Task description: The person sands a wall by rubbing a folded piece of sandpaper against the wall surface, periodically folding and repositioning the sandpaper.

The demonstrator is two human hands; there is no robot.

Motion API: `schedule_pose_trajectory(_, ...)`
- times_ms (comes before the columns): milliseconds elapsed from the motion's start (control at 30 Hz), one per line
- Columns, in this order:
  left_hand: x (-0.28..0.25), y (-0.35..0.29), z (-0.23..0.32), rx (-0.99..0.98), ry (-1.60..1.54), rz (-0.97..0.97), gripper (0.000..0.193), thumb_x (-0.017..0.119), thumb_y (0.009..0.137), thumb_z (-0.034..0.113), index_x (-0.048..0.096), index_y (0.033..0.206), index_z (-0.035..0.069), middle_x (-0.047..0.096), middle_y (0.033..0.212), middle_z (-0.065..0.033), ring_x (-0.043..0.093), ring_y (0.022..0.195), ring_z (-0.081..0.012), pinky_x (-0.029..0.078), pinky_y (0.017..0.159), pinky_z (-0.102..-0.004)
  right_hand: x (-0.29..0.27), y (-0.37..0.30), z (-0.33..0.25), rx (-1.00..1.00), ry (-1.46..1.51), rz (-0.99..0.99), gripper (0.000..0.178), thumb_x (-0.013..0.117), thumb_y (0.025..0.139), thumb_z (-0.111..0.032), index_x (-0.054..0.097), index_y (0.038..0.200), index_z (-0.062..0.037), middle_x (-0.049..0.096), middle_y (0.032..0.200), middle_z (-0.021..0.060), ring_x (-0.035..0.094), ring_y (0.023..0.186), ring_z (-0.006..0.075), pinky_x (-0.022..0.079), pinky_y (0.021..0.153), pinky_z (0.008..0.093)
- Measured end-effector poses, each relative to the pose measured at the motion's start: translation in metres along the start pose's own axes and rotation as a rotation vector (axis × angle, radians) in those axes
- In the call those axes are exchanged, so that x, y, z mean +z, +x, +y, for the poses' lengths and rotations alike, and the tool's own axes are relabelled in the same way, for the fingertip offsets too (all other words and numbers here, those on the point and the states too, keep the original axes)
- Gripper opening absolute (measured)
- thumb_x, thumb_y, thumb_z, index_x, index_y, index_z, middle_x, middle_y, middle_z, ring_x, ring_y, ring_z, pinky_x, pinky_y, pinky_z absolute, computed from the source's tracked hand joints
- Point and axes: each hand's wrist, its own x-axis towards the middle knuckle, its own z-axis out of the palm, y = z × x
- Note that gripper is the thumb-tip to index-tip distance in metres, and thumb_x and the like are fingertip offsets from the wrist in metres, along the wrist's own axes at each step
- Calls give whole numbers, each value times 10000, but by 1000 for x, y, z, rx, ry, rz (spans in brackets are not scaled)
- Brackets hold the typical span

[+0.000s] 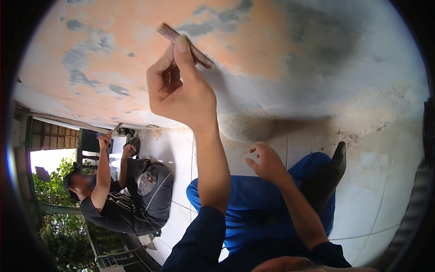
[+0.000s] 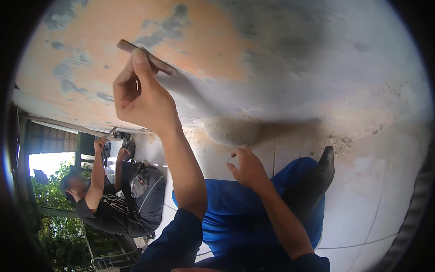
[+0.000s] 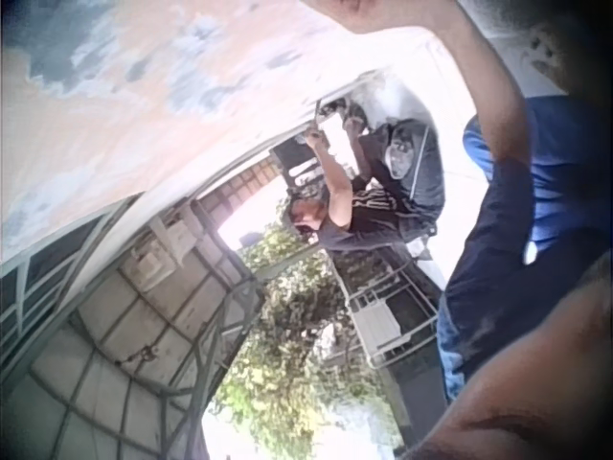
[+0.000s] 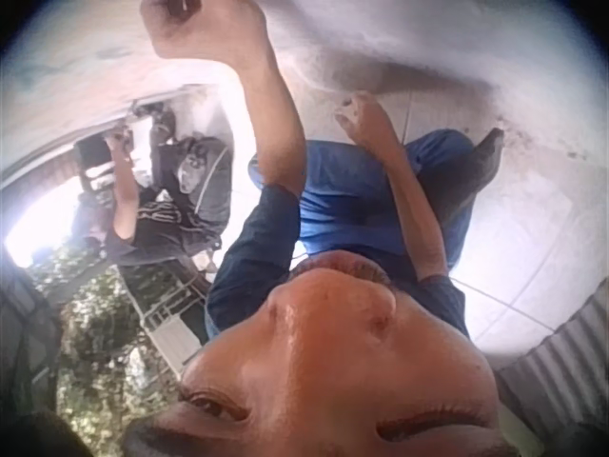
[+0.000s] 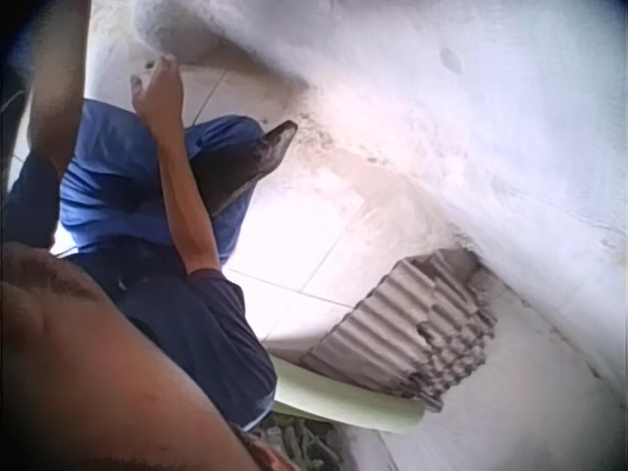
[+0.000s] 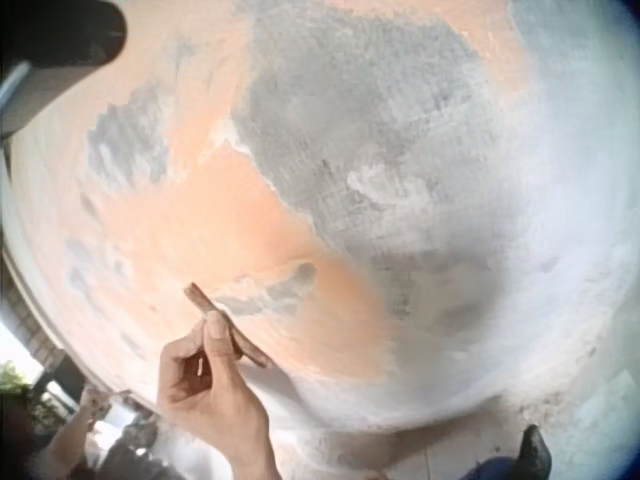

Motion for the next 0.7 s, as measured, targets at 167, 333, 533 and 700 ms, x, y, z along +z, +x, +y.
schedule_pose_trajectory(167, -2, -32, -23, -14, -91, 22, 148, 721, 964, 37, 600, 951, -46, 698, 808, -165, 649, 662, -153, 543, 681, -276, 1, 3, 2, -34, -22, 0, 366, 780, 843, -232, 647, 1104, -14, 630, 1162, 163, 659, 912, 297, 540, 823, 399)
schedule_pose_trajectory(333, -20, -82, -49, -10, 87, -114, 90, 698, 960, -19, 610, 953, -35, 703, 841, -143, 656, 669, -151, 552, 646, -270, -4, 2, -5, 68, -1, -69, 359, 742, 871, -241, 625, 1114, -4, 601, 1220, 215, 622, 1082, 417, 507, 933, 466)
schedule_pose_trajectory(533, -14, -32, -24, 52, -94, -41, 116, 730, 909, -82, 627, 959, -61, 674, 862, -117, 611, 652, -110, 515, 623, -235, -10, 1, -13, 63, 1, -99, 375, 740, 877, -244, 615, 1130, 4, 597, 1234, 220, 621, 1091, 420, 504, 938, 470)
schedule_pose_trajectory(700, -23, -65, -44, 4, -31, -119, 110, 685, 966, -23, 577, 956, -39, 691, 858, -148, 634, 652, -139, 529, 652, -262, -6, 1, -13, 64, 11, -98, 371, 739, 879, -246, 617, 1128, -1, 595, 1239, 218, 613, 1112, 418, 498, 957, 464)
